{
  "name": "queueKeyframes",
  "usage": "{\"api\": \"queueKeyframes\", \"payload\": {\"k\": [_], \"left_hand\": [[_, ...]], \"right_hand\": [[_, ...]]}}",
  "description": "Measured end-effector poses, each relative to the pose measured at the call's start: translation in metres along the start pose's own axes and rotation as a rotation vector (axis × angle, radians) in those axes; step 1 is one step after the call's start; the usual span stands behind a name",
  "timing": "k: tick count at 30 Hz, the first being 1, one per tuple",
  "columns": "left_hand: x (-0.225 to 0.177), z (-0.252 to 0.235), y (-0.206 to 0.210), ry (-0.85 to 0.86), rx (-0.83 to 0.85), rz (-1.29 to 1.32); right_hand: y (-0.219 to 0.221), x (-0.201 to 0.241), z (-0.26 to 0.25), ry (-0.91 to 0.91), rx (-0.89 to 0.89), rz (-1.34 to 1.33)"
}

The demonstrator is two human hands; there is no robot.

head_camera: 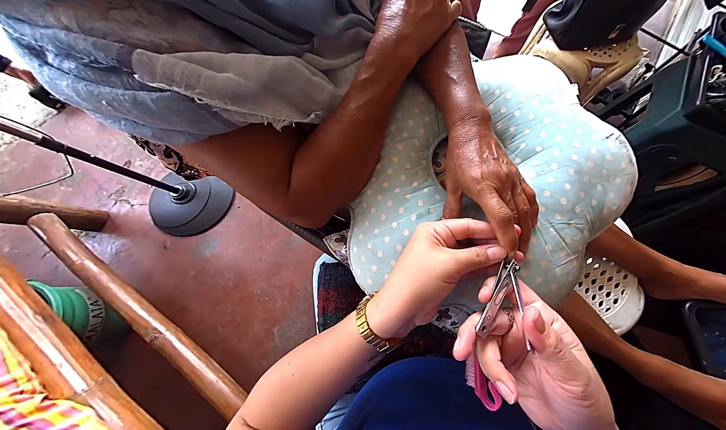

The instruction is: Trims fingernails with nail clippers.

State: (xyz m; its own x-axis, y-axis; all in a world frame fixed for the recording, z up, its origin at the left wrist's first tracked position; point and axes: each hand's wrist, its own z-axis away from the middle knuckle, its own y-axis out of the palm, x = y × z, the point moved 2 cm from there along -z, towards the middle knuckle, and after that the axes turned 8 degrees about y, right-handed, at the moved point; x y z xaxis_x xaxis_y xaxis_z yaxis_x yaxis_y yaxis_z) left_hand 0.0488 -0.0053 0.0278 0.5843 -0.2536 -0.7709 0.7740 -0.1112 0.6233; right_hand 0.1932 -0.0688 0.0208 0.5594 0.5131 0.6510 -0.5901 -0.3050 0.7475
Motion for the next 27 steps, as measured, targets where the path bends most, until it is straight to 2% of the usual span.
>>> {"api": "queueKeyframes", "payload": {"k": [10, 27], "left_hand": [[0.0002, 0.0002, -0.0007, 0.000, 0.016, -0.001], [0.0014, -0.0005, -0.0017, 0.010, 0.028, -0.018]], "right_hand": [[0.0007, -0.0088, -0.0040, -0.073, -0.114, 0.137], [0.0024, -0.0094, -0.0055, -0.072, -0.113, 0.128]]}}
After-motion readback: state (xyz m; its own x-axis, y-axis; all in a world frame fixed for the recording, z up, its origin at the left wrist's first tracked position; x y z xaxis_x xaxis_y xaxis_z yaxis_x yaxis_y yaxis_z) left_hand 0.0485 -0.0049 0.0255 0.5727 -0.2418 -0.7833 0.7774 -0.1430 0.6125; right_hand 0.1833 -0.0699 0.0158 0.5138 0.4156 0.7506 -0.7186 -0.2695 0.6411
